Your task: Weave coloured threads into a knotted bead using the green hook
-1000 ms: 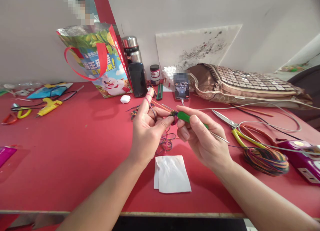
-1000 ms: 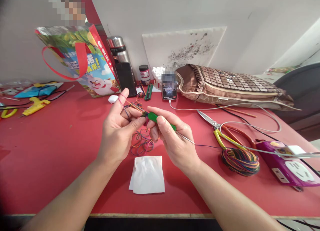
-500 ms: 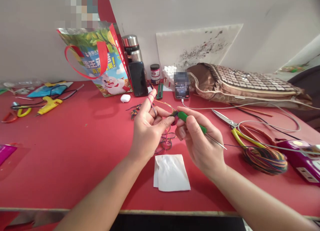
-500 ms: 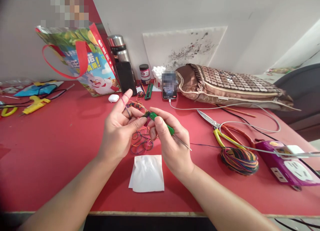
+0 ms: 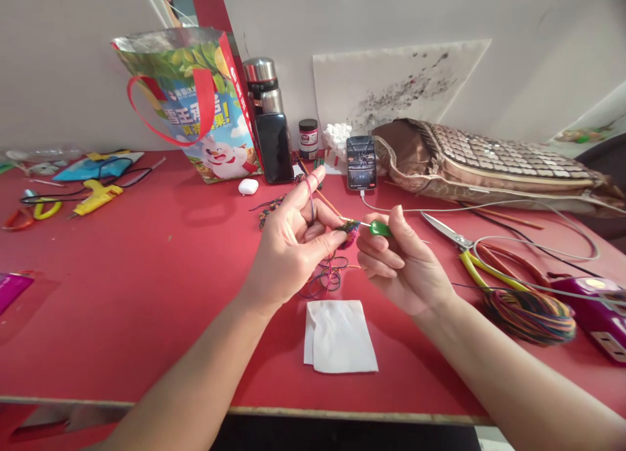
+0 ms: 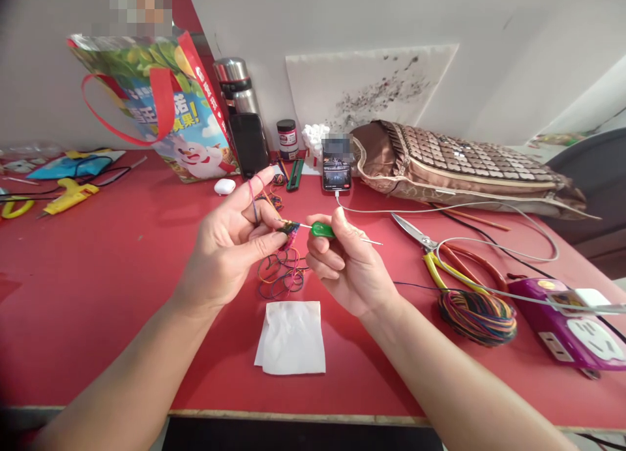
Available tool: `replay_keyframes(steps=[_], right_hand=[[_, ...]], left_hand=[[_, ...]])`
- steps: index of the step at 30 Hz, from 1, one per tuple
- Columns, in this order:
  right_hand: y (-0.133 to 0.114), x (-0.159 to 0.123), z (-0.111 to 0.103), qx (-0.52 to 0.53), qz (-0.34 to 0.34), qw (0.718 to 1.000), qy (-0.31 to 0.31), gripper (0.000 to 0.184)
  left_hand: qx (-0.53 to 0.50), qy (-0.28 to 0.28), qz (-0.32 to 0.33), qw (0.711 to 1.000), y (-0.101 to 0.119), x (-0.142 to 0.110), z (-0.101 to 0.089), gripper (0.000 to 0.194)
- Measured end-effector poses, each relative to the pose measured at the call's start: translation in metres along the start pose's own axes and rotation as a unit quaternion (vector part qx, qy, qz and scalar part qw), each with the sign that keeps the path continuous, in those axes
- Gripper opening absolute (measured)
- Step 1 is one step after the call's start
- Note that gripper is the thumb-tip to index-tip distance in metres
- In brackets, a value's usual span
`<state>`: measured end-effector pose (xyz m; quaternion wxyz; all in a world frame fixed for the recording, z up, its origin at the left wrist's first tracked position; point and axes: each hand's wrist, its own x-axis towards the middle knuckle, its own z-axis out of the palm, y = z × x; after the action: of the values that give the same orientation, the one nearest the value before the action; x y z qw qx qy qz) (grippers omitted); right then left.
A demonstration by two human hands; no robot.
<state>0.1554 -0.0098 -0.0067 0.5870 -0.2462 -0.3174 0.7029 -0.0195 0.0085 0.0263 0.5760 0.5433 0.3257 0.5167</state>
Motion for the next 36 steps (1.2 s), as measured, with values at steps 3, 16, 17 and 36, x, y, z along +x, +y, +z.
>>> replay_keyframes(steps=[3, 16, 17, 36], right_hand=[[-0.005, 0.002, -0.006, -0.018, 0.003, 1.000, -0.006, 0.034], [-0.023, -0.003, -0.011, -0.150, -0.038, 0.987, 0.053, 0.046], [-0.023, -0.003, -0.011, -0.151, -0.036, 0.986, 0.053, 0.047], [-0.027, -0.003, -0.012, -0.196, -0.028, 0.979, 0.055, 0.060]], left_hand=[[0.011, -0.027, -0.001, 1.000, 0.002, -0.001, 0.000, 0.070], [0.048, -0.053, -0.014, 0.997, 0.004, -0.003, 0.001, 0.080], [0.044, -0.057, -0.018, 0.997, 0.004, -0.003, 0.001, 0.082], [0.030, -0.123, -0.085, 0.988, 0.006, -0.003, 0.003, 0.085]])
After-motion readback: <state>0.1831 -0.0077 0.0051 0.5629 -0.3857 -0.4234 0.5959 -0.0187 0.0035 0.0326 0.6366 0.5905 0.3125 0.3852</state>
